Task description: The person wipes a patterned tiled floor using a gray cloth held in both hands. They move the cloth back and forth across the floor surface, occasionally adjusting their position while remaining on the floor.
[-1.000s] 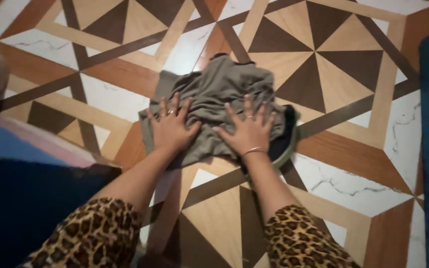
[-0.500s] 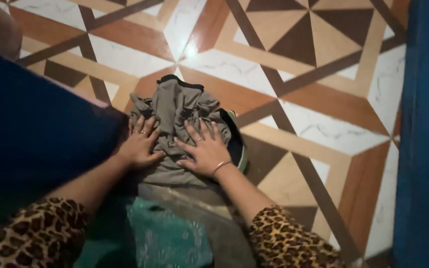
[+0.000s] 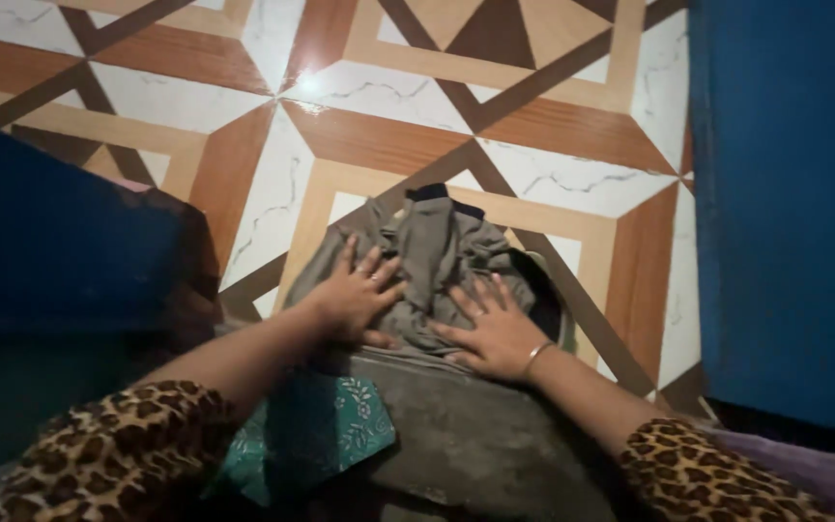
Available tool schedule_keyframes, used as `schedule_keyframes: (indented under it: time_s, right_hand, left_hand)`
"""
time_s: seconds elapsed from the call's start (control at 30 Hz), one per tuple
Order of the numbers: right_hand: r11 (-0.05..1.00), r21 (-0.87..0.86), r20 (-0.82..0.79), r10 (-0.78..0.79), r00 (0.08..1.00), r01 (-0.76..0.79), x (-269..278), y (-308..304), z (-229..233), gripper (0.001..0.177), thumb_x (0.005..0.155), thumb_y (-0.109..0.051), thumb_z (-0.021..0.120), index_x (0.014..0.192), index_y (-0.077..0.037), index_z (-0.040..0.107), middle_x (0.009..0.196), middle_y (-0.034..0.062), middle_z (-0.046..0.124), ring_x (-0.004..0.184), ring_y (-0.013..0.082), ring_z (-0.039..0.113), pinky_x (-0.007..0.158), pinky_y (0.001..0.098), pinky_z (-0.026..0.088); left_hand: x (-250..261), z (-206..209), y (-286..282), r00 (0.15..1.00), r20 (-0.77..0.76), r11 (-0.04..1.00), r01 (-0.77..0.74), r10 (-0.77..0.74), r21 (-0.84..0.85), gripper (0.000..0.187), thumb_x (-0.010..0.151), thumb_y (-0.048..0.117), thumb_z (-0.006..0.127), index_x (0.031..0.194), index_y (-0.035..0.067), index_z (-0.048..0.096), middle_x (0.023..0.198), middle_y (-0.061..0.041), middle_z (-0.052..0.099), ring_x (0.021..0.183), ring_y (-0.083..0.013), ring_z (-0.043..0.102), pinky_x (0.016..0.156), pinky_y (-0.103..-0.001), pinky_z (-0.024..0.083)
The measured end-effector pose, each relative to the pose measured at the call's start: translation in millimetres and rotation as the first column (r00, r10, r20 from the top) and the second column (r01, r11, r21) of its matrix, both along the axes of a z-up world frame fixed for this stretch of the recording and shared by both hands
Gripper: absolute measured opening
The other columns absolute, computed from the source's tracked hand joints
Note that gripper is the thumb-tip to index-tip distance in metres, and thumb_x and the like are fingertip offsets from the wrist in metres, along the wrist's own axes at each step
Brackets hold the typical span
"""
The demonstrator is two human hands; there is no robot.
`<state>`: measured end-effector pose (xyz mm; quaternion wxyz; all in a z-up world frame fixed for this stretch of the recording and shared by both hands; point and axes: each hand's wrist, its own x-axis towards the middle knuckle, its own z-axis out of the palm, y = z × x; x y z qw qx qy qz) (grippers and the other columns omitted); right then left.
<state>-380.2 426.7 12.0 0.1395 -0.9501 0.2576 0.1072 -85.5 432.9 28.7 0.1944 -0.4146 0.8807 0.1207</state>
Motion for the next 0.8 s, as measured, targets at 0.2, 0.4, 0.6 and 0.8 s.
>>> schedule_keyframes:
  time_s: [0.2, 0.4, 0.6, 0.8]
  right_hand:
    - [0.962, 0.026, -0.449, -0.233, 0.863, 0.273, -92, 1, 18, 0.087, 0.082, -0.084, 0.046, 0.157, -0.044, 0.029, 0.169, 0.014, 0.005, 0.156, 0.0436, -0.004, 0.117, 0.0727, -0.01]
    - [0.822, -0.074, -0.361, -0.55, 0.753, 0.565, -211, 6, -19, 0.133, 0.053, -0.092, 0.066, 0.16, -0.029, 0.02, 0.168, 0.0157, -0.032, 0.151, 0.0467, -0.025, 0.111, 0.0738, -0.004]
    - [0.836, -0.079, -0.407, -0.524, 0.748, 0.543, -203, -2, -27, 0.129, 0.054, -0.089, 0.07, 0.157, -0.022, 0.031, 0.167, 0.0221, -0.031, 0.151, 0.0541, -0.023, 0.109, 0.0783, -0.002]
    - [0.874, -0.072, -0.584, -0.427, 0.69, 0.48, -111, -5, 22, 0.121, 0.062, -0.096, 0.062, 0.157, -0.027, 0.033, 0.169, 0.0244, -0.01, 0.153, 0.0525, -0.014, 0.109, 0.0804, -0.006]
  left_hand:
    - [-115, 4, -4, 0.999, -0.05, 1.0, -0.006, 0.007, 0.013, 0.11, 0.076, 0.083, 0.059, 0.159, 0.018, 0.028, 0.168, -0.018, 0.016, 0.153, -0.0459, 0.014, 0.112, -0.078, -0.002]
    - [-234, -2, -2, 0.978, -0.206, 0.998, -0.043, 0.031, -0.054, 0.118, 0.065, 0.08, 0.07, 0.159, 0.024, 0.025, 0.166, -0.011, 0.022, 0.152, -0.0404, 0.017, 0.11, -0.081, -0.002]
    - [-224, -15, -14, 0.945, -0.309, 0.992, 0.081, -0.109, -0.101, 0.115, 0.068, 0.08, 0.068, 0.159, 0.018, 0.032, 0.165, -0.011, 0.031, 0.154, -0.0401, 0.022, 0.117, -0.075, -0.003]
    - [-147, -37, -28, 0.899, -0.383, 0.973, 0.16, -0.214, -0.169, 0.111, 0.07, 0.085, 0.058, 0.155, 0.016, 0.039, 0.163, -0.013, 0.036, 0.151, -0.0411, 0.028, 0.118, -0.076, -0.003]
